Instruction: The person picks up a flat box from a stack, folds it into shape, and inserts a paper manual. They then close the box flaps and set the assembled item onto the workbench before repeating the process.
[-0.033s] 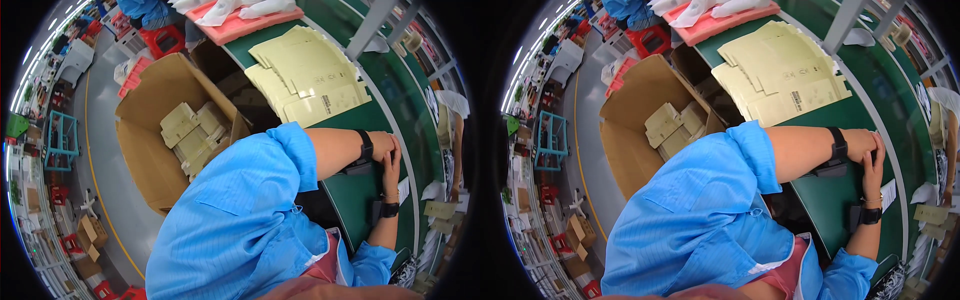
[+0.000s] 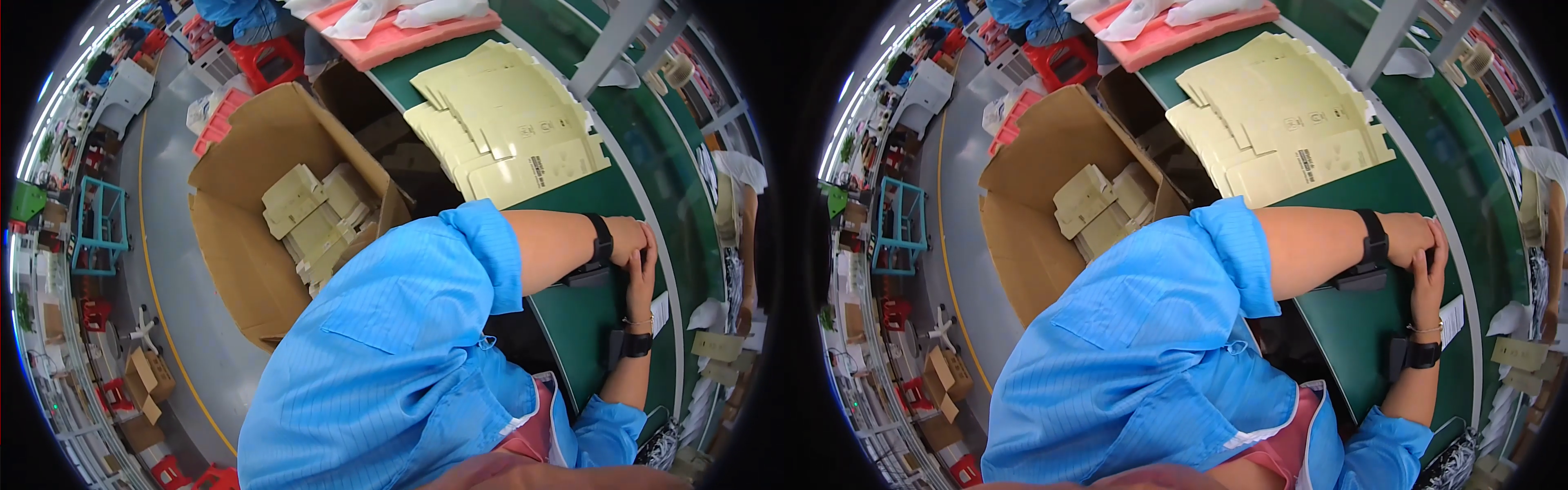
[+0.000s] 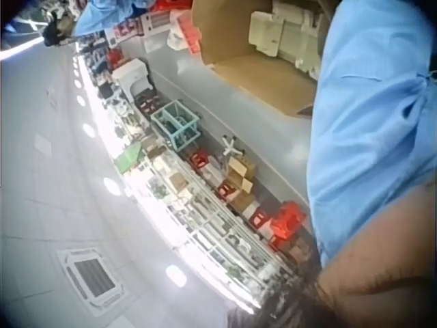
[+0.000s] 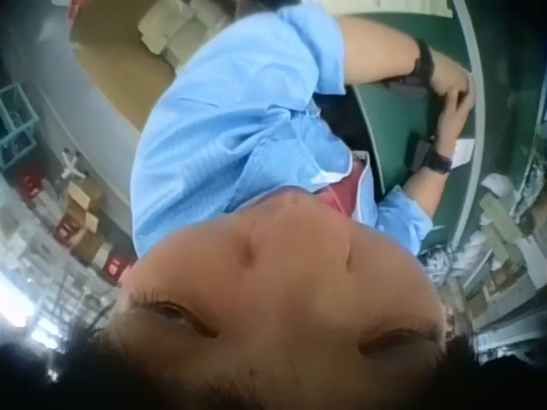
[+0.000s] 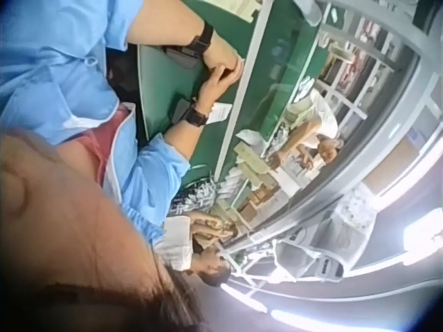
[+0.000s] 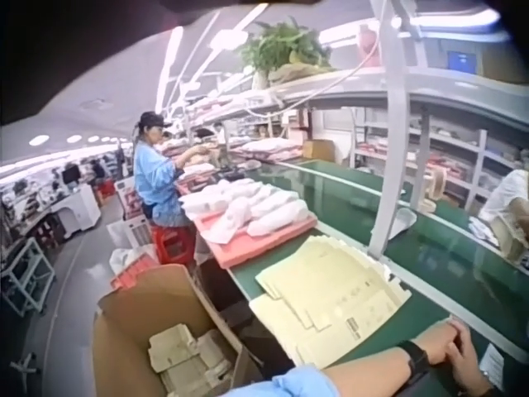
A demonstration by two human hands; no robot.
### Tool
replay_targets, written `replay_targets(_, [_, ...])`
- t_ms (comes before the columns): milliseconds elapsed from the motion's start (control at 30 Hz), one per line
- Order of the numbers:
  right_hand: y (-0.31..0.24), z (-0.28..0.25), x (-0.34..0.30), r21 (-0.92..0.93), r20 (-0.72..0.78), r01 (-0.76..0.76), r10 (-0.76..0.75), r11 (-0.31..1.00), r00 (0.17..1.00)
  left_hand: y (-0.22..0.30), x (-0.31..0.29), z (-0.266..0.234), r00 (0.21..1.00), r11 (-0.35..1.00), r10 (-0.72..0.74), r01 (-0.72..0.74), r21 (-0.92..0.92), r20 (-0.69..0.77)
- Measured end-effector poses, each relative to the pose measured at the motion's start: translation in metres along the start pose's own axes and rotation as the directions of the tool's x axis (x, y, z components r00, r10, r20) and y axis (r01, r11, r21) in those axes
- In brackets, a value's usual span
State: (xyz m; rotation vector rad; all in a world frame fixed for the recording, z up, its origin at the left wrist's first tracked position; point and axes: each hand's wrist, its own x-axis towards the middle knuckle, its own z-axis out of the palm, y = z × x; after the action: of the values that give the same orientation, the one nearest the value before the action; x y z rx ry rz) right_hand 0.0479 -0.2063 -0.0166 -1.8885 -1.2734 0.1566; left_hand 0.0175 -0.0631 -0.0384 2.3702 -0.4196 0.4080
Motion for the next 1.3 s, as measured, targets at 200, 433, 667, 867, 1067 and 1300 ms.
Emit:
replay_targets(200, [-0.002,-0.001,-0.003,0.075,-0.012,-0.106,0.107,0.992,0.994,0.005,0.008,0.002,0.993,0.995,-0.097,0.095,0.024,0.074])
replay_targets(433, [-0.011,0.001,0.000,0.131,0.029,-0.144,0.142,0.981,0.990,-0.005,0.029,0.022,0.982,0.982,-0.170,0.163,0.092,0.078])
replay_targets(667, [-0.011,-0.002,-0.003,0.133,0.014,-0.158,0.158,0.978,0.987,-0.003,0.033,0.027,0.969,0.978,-0.204,0.196,0.074,0.138])
replay_targets(867, [-0.009,0.002,-0.001,0.146,0.026,-0.148,0.146,0.978,0.989,0.000,0.025,0.017,0.975,0.979,-0.197,0.189,0.081,0.106])
replay_targets(1067, [-0.005,0.000,-0.003,0.149,0.009,-0.137,0.137,0.979,0.991,0.006,0.008,0.001,0.997,0.998,-0.059,0.058,0.029,0.043])
replay_targets(1300, [-0.005,0.001,-0.003,0.100,-0.049,-0.089,0.094,0.991,0.994,0.008,-0.004,-0.010,1.000,0.999,-0.015,0.015,-0.053,-0.007])
